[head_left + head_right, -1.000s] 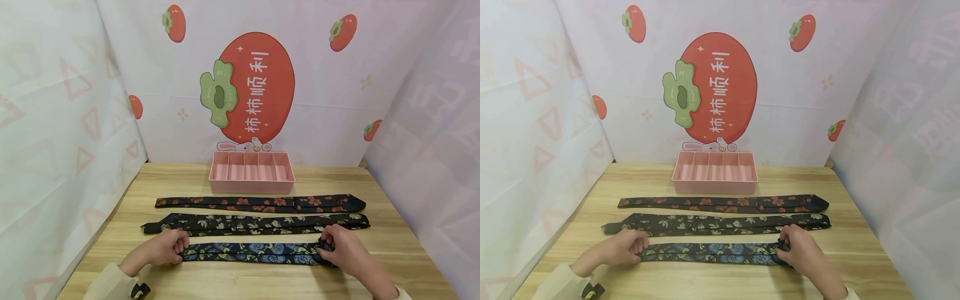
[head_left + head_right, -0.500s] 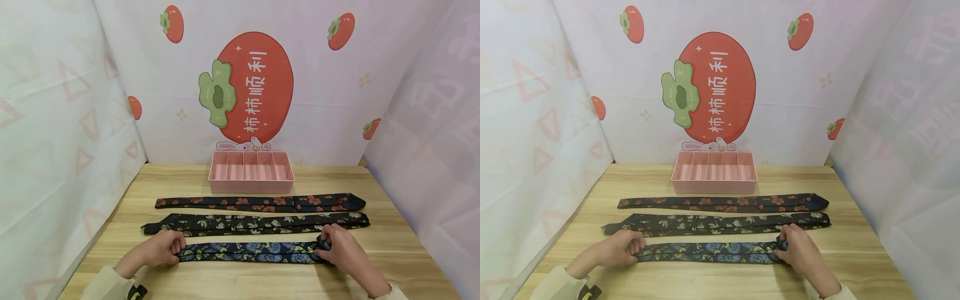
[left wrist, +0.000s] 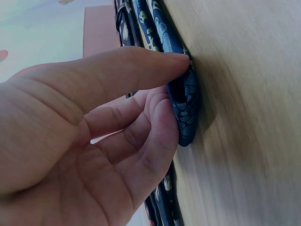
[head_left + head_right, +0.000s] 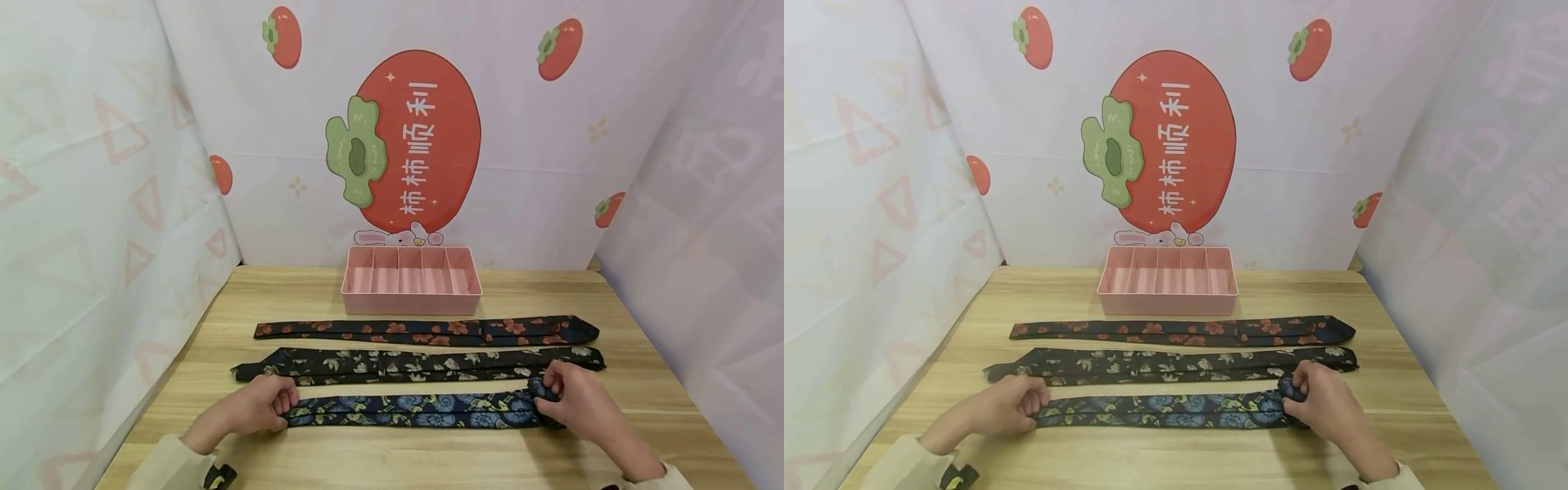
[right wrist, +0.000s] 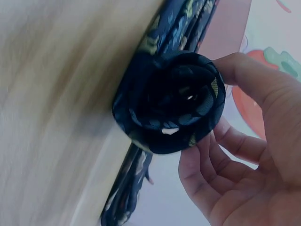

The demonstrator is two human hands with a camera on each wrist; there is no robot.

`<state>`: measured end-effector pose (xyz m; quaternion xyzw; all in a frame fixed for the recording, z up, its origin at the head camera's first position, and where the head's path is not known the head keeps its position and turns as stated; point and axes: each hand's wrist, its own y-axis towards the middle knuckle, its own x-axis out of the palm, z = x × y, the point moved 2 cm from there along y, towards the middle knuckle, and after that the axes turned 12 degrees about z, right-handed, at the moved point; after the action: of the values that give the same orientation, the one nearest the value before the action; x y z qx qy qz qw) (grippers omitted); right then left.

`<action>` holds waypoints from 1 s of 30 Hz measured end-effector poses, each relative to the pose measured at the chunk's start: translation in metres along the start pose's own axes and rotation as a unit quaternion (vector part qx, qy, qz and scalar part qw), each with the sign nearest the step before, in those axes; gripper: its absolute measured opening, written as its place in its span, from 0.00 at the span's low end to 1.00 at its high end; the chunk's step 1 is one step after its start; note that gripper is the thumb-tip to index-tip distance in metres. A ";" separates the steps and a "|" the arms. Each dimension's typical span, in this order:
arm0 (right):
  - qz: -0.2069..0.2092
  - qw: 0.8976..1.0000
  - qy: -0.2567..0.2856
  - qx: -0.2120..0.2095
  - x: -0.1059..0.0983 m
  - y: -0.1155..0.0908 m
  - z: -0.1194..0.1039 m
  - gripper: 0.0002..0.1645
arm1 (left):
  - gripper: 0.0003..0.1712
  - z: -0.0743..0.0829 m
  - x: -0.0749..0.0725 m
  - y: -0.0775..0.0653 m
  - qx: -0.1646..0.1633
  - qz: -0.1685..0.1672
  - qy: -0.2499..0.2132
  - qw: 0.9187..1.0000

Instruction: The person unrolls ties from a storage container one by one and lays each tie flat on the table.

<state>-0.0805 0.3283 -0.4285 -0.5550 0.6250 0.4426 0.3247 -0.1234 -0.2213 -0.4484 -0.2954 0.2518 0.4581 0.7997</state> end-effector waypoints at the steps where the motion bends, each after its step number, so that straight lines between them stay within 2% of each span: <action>1: 0.001 1.000 0.002 0.006 -0.001 0.000 0.002 0.20 | 0.18 -0.001 0.000 -0.001 0.000 0.001 0.002 1.000; 9: -0.018 0.996 0.029 0.081 -0.008 -0.001 0.021 0.18 | 0.18 -0.009 -0.002 -0.002 0.001 0.000 0.008 1.000; 16: -0.004 0.994 0.000 0.106 -0.015 0.002 0.041 0.16 | 0.18 -0.010 -0.005 -0.004 0.003 0.004 0.008 1.000; 23: 0.000 0.995 -0.004 0.099 -0.014 0.001 0.047 0.12 | 0.18 -0.012 -0.007 -0.005 0.018 0.004 0.007 1.000; 30: -0.004 0.999 -0.006 0.047 -0.016 0.006 0.023 0.11 | 0.18 -0.011 -0.008 -0.006 0.016 0.002 0.005 1.000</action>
<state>-0.0858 0.3554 -0.4223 -0.5389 0.6411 0.4146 0.3560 -0.1237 -0.2358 -0.4489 -0.2840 0.2635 0.4539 0.8025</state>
